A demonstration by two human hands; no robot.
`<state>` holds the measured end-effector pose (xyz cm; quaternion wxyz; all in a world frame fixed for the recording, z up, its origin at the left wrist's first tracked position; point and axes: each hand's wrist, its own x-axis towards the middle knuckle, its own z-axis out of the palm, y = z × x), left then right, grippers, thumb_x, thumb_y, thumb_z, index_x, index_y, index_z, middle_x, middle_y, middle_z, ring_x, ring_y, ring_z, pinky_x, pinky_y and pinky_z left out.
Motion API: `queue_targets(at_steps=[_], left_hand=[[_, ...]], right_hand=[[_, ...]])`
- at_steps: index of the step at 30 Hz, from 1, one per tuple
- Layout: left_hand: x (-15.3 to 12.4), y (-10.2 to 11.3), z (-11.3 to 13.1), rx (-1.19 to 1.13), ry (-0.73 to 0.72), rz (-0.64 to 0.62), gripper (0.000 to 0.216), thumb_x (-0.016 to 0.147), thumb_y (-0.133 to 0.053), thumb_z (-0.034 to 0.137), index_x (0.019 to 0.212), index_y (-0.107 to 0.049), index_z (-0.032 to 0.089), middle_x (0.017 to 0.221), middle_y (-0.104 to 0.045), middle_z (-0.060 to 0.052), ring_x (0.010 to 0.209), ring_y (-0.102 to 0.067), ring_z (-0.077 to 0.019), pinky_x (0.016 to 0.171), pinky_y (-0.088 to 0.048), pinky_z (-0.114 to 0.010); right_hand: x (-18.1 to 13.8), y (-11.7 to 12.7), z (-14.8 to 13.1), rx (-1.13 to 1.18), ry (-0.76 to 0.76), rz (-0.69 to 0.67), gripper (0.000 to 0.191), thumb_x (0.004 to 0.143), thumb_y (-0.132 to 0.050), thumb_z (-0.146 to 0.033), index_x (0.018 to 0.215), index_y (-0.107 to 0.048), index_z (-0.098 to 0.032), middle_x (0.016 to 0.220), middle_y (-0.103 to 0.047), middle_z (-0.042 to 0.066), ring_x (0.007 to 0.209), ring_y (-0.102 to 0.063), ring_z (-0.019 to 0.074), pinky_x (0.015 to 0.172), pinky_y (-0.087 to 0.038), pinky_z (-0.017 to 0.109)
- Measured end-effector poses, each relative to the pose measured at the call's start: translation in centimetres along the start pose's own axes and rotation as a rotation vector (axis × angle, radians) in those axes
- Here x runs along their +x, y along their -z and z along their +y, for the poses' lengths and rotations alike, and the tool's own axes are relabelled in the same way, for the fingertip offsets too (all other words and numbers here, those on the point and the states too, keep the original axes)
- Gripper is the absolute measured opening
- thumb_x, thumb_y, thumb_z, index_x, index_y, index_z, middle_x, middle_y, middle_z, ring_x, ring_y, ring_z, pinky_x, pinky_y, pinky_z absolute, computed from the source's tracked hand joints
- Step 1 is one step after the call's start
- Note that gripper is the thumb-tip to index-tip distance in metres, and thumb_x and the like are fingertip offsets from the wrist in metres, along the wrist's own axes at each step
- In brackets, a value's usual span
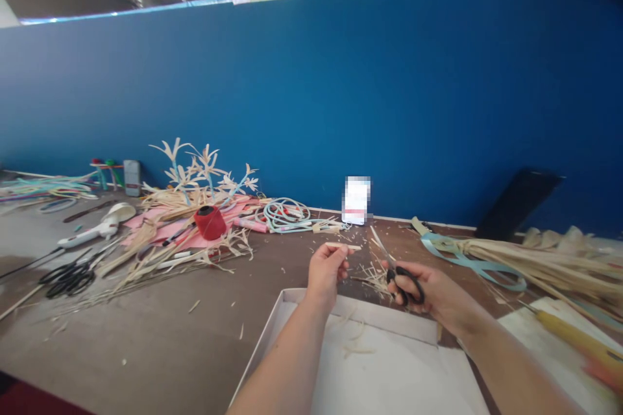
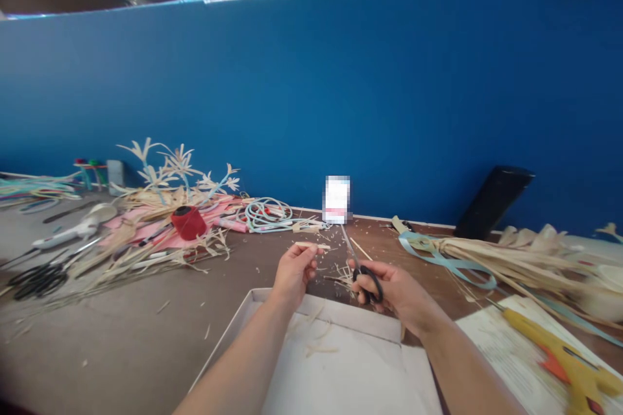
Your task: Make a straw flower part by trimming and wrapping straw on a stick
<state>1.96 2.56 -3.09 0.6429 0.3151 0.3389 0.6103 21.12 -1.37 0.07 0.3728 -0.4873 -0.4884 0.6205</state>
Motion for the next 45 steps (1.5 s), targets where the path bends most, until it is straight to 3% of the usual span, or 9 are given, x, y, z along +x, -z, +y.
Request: queue_targets(at_steps=[7,21,31,45], left_hand=[[0.11,0.08,-0.04,0.013,-0.035,0.005,0.031,0.06,-0.069,0.036,0.077,-0.057,0.014,0.079,-0.063,-0.003,0.05,-0.047,-0.0037,0.04,-0.032,-0.014],[-0.13,-0.12,0.27,0.045,0.025,-0.031,0.032,0.057,-0.072,0.035,0.075,-0.057,0.014,0.076,-0.063,-0.002,0.049,-0.046,-0.0031,0.039,-0.031,-0.014],[-0.41,-0.16,0.34,0.058,0.044,-0.084,0.027,0.063,-0.069,0.032,0.076,-0.053,0.014,0.079,-0.065,-0.004,0.049,-0.047,-0.0035,0.04,-0.032,-0.014],[-0.3,-0.08,0.4,0.063,0.052,-0.089,0.028,0.062,-0.069,0.032,0.075,-0.053,0.014,0.076,-0.064,-0.004,0.048,-0.048,-0.0035,0.039,-0.031,-0.013]], right_hand=[[0.33,-0.38,0.36,-0.157,0.014,0.044,0.052,0.071,-0.065,-0.042,0.117,-0.055,-0.019,0.078,-0.062,0.004,0.061,-0.053,0.012,0.052,-0.038,0.024],[-0.1,-0.39,0.06,-0.266,0.015,-0.016,0.05,0.069,-0.066,-0.043,0.112,-0.061,-0.017,0.073,-0.062,0.004,0.059,-0.051,0.0121,0.051,-0.036,0.024],[-0.13,-0.24,-0.07,-0.247,0.029,-0.063,0.045,0.072,-0.064,-0.04,0.11,-0.062,-0.016,0.069,-0.06,0.002,0.056,-0.048,0.01,0.052,-0.035,0.023],[-0.01,-0.12,0.13,-0.255,-0.004,-0.022,0.051,0.069,-0.064,-0.041,0.112,-0.061,-0.014,0.069,-0.06,0.004,0.055,-0.047,0.0098,0.049,-0.035,0.023]])
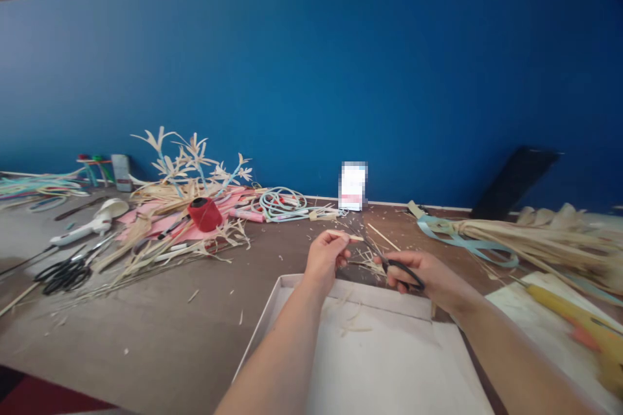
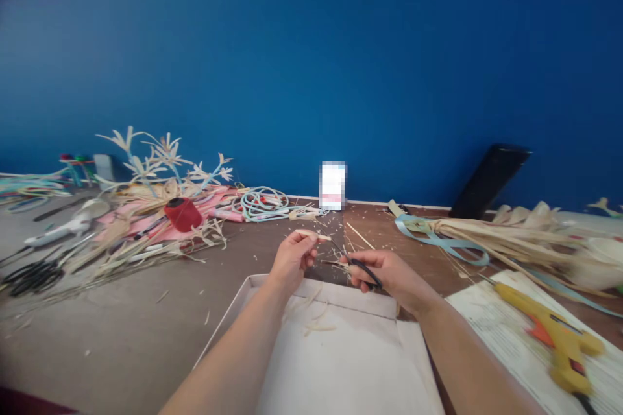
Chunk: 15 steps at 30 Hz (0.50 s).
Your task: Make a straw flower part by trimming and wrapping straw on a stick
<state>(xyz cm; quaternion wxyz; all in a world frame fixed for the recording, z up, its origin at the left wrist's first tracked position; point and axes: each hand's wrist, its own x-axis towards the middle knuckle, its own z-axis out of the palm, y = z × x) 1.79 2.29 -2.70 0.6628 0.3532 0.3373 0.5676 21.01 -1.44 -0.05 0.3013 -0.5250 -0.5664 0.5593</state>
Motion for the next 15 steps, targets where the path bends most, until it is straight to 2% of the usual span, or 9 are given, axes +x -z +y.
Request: queue_targets(at_steps=[15], left_hand=[[0.02,0.1,-0.18,0.004,-0.009,-0.014,0.027,0.063,-0.068,0.033,0.076,-0.053,0.014,0.079,-0.065,-0.004,0.048,-0.048,-0.0032,0.04,-0.032,-0.013]], right_hand=[[0.1,-0.01,0.14,0.014,0.018,0.006,0.051,0.068,-0.066,-0.038,0.112,-0.062,-0.013,0.067,-0.061,0.004,0.054,-0.047,0.0094,0.048,-0.034,0.022]])
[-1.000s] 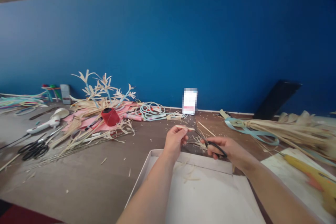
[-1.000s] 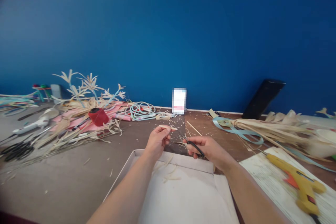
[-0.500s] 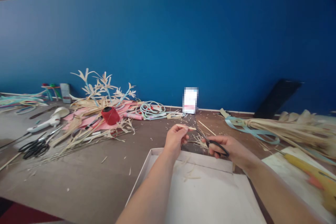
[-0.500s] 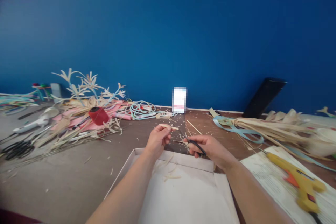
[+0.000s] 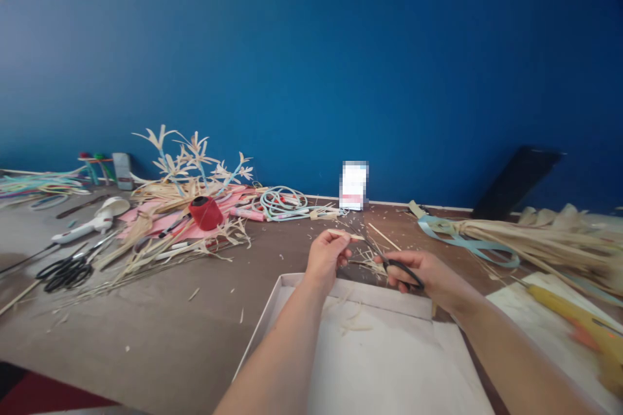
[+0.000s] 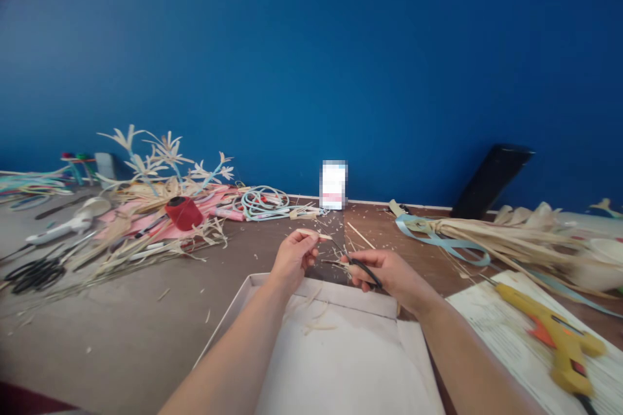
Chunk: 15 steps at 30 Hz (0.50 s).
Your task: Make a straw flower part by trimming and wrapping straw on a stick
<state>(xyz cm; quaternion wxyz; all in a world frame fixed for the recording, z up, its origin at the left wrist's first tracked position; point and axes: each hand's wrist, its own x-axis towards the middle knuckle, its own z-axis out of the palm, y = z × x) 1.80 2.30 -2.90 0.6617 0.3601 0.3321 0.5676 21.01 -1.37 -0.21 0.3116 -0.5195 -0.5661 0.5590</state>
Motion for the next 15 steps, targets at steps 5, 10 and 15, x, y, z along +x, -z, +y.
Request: queue_targets(at_steps=[5,10,15], left_hand=[[0.0,0.0,0.0,0.008,-0.001,-0.003,0.027,0.064,-0.068,0.033,0.076,-0.053,0.014,0.079,-0.064,-0.004,0.049,-0.048,-0.0033,0.04,-0.032,-0.014],[-0.1,-0.1,0.1,0.033,-0.021,-0.009,0.026,0.064,-0.069,0.032,0.076,-0.056,0.014,0.07,-0.058,0.0,0.051,-0.047,-0.0042,0.041,-0.032,-0.014],[-0.7,-0.8,0.0,0.176,-0.075,-0.121,0.023,0.066,-0.067,0.033,0.075,-0.058,0.014,0.06,-0.052,0.002,0.052,-0.047,-0.0064,0.043,-0.034,-0.017]], right_hand=[[0.0,0.0,-0.2,-0.022,0.012,0.049,0.053,0.066,-0.068,-0.041,0.109,-0.063,-0.012,0.063,-0.059,0.004,0.051,-0.046,0.0092,0.047,-0.035,0.023],[0.2,-0.3,-0.2,0.043,0.053,0.167,0.053,0.065,-0.069,-0.042,0.11,-0.062,-0.016,0.068,-0.06,0.003,0.055,-0.051,0.0116,0.049,-0.038,0.024],[0.5,-1.6,-0.4,0.262,0.142,0.288,0.047,0.061,-0.074,-0.036,0.103,-0.059,-0.021,0.081,-0.062,0.003,0.07,-0.058,0.0152,0.062,-0.044,0.026]])
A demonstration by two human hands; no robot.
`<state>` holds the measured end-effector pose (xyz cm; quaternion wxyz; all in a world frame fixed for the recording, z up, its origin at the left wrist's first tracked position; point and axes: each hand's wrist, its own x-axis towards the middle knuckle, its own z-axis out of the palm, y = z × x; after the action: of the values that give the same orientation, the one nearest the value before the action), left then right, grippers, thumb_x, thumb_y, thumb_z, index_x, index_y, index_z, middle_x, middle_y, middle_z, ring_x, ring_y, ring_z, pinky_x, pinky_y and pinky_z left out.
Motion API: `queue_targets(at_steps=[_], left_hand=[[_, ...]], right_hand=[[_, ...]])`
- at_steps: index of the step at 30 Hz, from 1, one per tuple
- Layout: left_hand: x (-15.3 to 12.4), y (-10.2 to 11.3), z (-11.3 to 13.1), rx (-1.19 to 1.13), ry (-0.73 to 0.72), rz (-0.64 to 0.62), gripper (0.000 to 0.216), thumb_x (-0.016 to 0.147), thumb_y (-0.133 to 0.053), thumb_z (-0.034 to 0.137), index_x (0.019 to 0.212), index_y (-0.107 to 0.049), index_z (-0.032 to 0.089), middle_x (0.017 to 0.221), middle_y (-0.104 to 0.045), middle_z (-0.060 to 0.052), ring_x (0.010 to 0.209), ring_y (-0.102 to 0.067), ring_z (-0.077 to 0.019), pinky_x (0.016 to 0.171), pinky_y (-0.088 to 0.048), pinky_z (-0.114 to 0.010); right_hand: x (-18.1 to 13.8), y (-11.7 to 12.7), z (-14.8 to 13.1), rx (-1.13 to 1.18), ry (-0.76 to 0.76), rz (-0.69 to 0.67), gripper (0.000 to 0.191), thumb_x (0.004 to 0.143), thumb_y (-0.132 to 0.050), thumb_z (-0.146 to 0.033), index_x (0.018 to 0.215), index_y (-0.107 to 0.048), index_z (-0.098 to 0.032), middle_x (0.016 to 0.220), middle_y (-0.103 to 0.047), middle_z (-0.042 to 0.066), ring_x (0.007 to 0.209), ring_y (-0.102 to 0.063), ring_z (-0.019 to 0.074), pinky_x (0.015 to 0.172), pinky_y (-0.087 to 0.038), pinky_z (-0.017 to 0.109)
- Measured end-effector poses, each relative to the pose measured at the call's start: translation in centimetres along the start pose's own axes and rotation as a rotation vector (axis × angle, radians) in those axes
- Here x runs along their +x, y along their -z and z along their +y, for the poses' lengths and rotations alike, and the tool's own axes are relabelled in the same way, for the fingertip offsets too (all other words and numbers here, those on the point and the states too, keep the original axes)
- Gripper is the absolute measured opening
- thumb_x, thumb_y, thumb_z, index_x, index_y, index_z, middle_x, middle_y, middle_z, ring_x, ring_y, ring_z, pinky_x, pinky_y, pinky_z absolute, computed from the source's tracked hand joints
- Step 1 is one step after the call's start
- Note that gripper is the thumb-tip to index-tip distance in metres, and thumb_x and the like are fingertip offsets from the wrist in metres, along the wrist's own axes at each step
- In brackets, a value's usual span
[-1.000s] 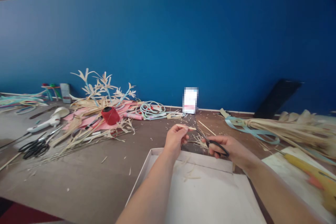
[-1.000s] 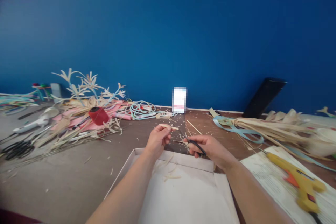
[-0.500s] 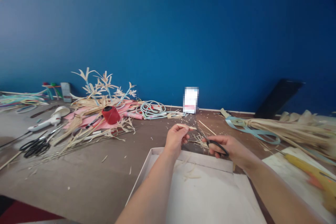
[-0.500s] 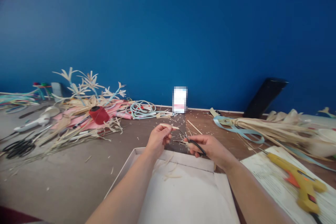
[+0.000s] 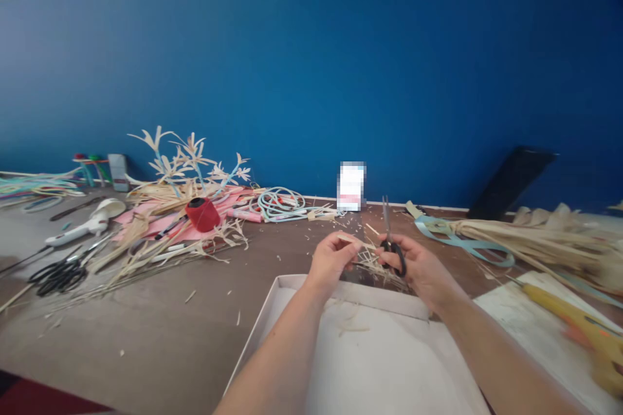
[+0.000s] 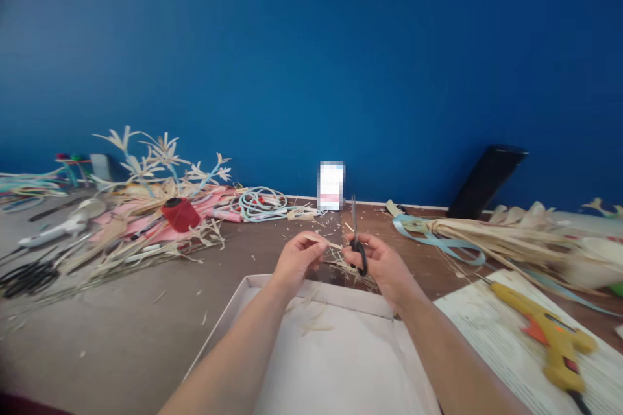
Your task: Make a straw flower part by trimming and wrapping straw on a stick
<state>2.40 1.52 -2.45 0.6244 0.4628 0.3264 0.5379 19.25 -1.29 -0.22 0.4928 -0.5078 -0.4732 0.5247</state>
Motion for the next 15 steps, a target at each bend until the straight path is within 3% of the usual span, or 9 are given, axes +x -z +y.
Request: queue_targets(at_steps=[4,9,15], left_hand=[[-0.4,-0.9,0.0,0.053,0.006,-0.038,0.021,0.066,-0.067,0.031,0.074,-0.058,0.014,0.057,-0.052,0.002,0.05,-0.045,-0.0064,0.044,-0.034,-0.018],[-0.6,-1.2,-0.2,0.111,0.016,-0.049,0.022,0.065,-0.067,0.032,0.074,-0.058,0.014,0.056,-0.051,0.002,0.048,-0.042,-0.0056,0.043,-0.032,-0.017],[-0.8,-1.3,0.0,0.146,0.023,-0.072,0.023,0.064,-0.067,0.034,0.072,-0.059,0.014,0.058,-0.053,0.001,0.05,-0.045,-0.0067,0.044,-0.034,-0.018]], right_hand=[[0.0,-0.3,0.4,0.087,0.017,-0.037,0.043,0.063,-0.074,-0.032,0.101,-0.058,-0.021,0.076,-0.06,0.0,0.066,-0.056,0.013,0.06,-0.044,0.024],[0.2,0.1,0.7,0.068,0.05,0.011,0.042,0.063,-0.074,-0.031,0.1,-0.057,-0.021,0.07,-0.058,-0.002,0.06,-0.053,0.0105,0.057,-0.042,0.023],[0.1,0.2,0.3,0.011,0.042,-0.022,0.045,0.063,-0.074,-0.034,0.102,-0.055,-0.021,0.075,-0.061,0.0,0.063,-0.055,0.0119,0.058,-0.043,0.024]])
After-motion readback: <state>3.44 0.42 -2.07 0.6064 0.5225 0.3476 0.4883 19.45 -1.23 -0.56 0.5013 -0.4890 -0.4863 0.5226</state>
